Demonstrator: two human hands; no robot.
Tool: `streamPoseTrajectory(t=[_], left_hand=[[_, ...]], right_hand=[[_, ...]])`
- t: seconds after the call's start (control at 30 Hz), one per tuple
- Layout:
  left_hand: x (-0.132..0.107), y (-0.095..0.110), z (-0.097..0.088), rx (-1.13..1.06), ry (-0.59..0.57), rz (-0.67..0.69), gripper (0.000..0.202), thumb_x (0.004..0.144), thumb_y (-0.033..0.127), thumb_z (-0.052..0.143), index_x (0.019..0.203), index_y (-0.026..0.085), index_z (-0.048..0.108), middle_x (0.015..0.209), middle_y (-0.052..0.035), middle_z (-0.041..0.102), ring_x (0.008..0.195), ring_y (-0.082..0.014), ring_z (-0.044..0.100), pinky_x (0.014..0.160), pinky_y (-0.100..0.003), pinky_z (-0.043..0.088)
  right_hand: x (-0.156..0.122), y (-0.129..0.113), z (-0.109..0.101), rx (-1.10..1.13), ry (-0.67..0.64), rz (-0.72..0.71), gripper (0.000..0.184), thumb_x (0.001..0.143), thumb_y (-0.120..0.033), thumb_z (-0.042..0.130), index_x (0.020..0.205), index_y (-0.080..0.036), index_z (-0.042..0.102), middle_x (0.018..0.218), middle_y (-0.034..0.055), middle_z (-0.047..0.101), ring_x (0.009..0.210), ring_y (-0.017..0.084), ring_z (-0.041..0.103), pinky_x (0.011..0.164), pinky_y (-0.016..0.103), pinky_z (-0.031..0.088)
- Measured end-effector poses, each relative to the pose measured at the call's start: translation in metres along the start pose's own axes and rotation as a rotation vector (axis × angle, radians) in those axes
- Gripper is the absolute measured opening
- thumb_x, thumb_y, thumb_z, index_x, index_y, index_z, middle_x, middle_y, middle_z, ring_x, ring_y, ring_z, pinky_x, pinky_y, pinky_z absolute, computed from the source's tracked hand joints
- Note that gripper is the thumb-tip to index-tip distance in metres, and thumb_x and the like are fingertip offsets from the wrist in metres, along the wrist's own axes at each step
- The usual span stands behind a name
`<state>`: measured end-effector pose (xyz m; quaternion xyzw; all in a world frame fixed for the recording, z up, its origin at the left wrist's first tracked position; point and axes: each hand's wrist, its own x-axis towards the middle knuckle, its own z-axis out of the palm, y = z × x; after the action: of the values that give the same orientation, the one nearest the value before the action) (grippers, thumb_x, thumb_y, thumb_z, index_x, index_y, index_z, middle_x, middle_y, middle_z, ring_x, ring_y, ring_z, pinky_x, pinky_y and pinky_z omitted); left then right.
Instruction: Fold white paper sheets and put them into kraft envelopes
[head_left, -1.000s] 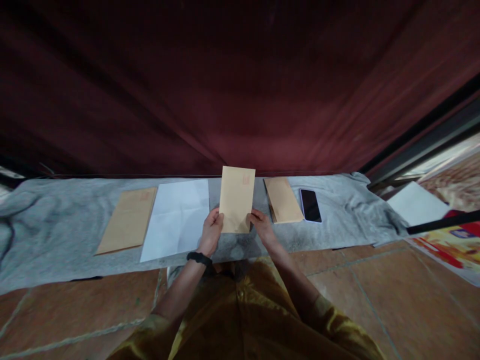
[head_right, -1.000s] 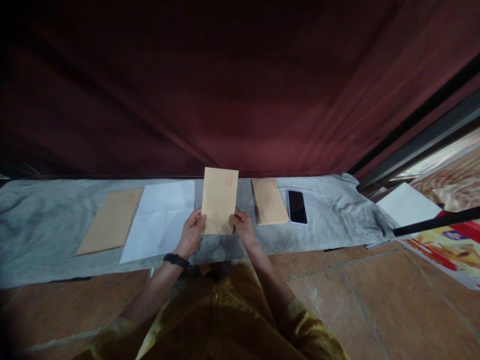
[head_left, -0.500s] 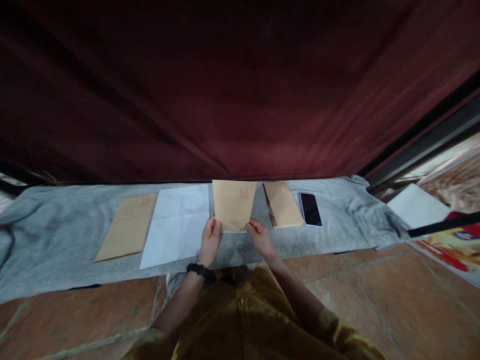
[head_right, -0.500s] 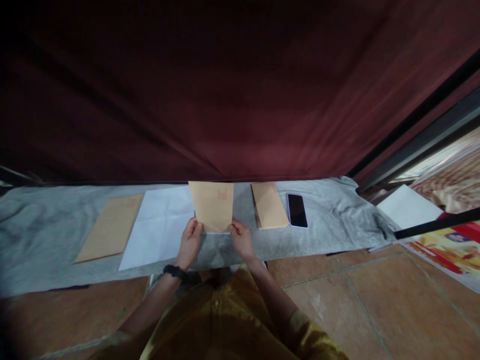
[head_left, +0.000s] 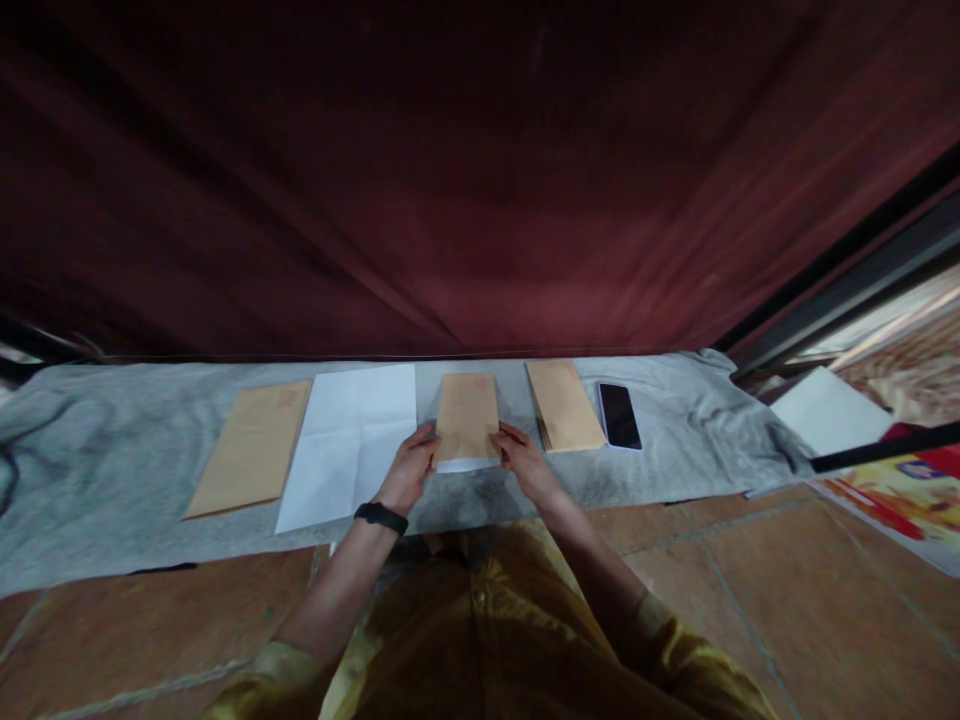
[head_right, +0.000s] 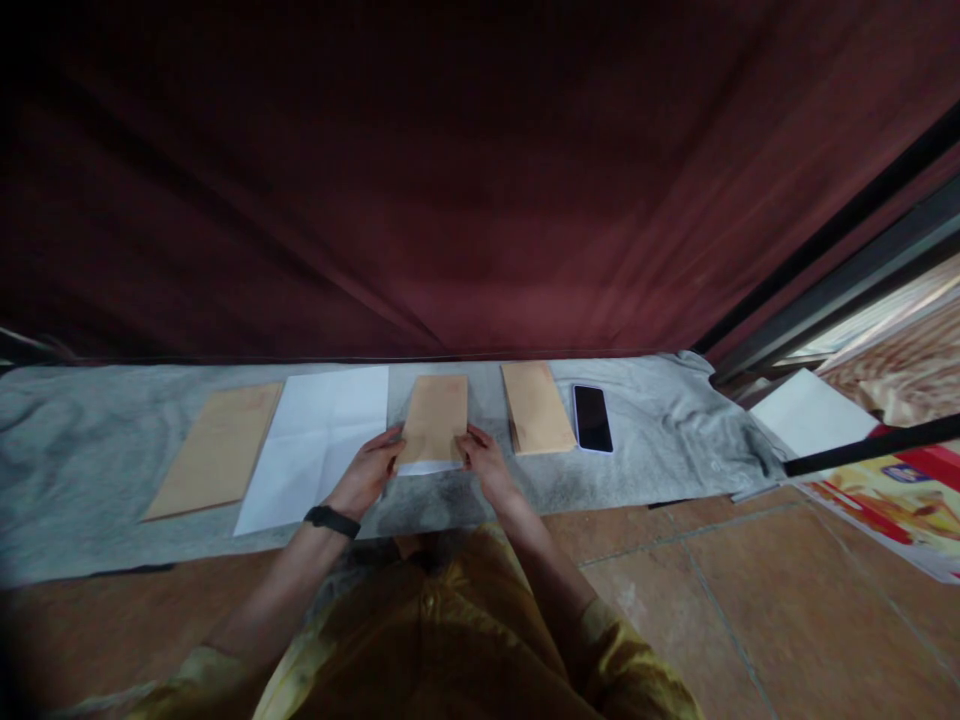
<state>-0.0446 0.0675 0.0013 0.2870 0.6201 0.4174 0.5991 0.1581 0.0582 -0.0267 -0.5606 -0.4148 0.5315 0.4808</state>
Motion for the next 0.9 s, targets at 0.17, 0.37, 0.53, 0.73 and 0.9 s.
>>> streamPoseTrajectory(t=[0.17,0.37,0.53,0.73,0.9], left_hand=[[-0.023,-0.006,-0.008,0.088,-0.035,0.08,0.085,0.079,0.036,0.073,0.155,0.023,0.036,0.11,-0.0094,0.072,0.085,-0.0188,0.071,0.063,-0.026,0.054],[-0.043,-0.014,-0.013,0.04,-0.306,0.168,0.097,0.062,0.023,0.083,0.151,0.021,0.045,0.125,-0.0102,0.071,0.107,-0.0306,0.07,0.087,-0.037,0.058],[-0.035,-0.02,-0.013,0.021,-0.235,0.127,0.105,0.055,0.019,0.086,0.151,0.012,0.044,0.102,-0.0075,0.078,0.092,-0.0273,0.073,0.079,-0.032,0.058],[-0.024,-0.036,-0.013,0.031,-0.114,0.159,0.093,0.056,0.022,0.087,0.142,0.012,0.055,0.106,-0.0081,0.078,0.085,-0.0213,0.073,0.079,-0.032,0.059],[-0.021,-0.044,-0.011,0.071,-0.04,0.204,0.071,0.067,0.017,0.081,0.136,0.015,0.061,0.113,-0.0071,0.076,0.078,-0.0169,0.072,0.076,-0.031,0.061]], right_hand=[[-0.024,0.001,-0.004,0.184,-0.007,0.15,0.061,0.081,-0.039,0.066,0.139,-0.021,0.056,0.102,0.0064,0.071,0.085,0.022,0.069,0.069,0.036,0.063],[-0.043,0.008,-0.005,0.099,-0.167,-0.005,0.07,0.073,-0.039,0.076,0.138,-0.027,0.055,0.131,0.0072,0.066,0.115,0.027,0.065,0.091,0.041,0.059],[-0.037,0.017,-0.001,0.02,-0.153,-0.105,0.071,0.071,-0.035,0.073,0.139,-0.026,0.055,0.128,0.0067,0.068,0.107,0.025,0.067,0.092,0.038,0.057],[-0.041,0.032,0.002,-0.272,-0.07,-0.176,0.064,0.082,-0.027,0.064,0.144,-0.015,0.051,0.089,0.005,0.071,0.072,0.019,0.064,0.07,0.032,0.056],[-0.043,0.034,0.008,-0.352,0.013,-0.254,0.057,0.085,-0.029,0.061,0.14,-0.016,0.054,0.09,0.0059,0.071,0.075,0.021,0.066,0.073,0.034,0.056]])
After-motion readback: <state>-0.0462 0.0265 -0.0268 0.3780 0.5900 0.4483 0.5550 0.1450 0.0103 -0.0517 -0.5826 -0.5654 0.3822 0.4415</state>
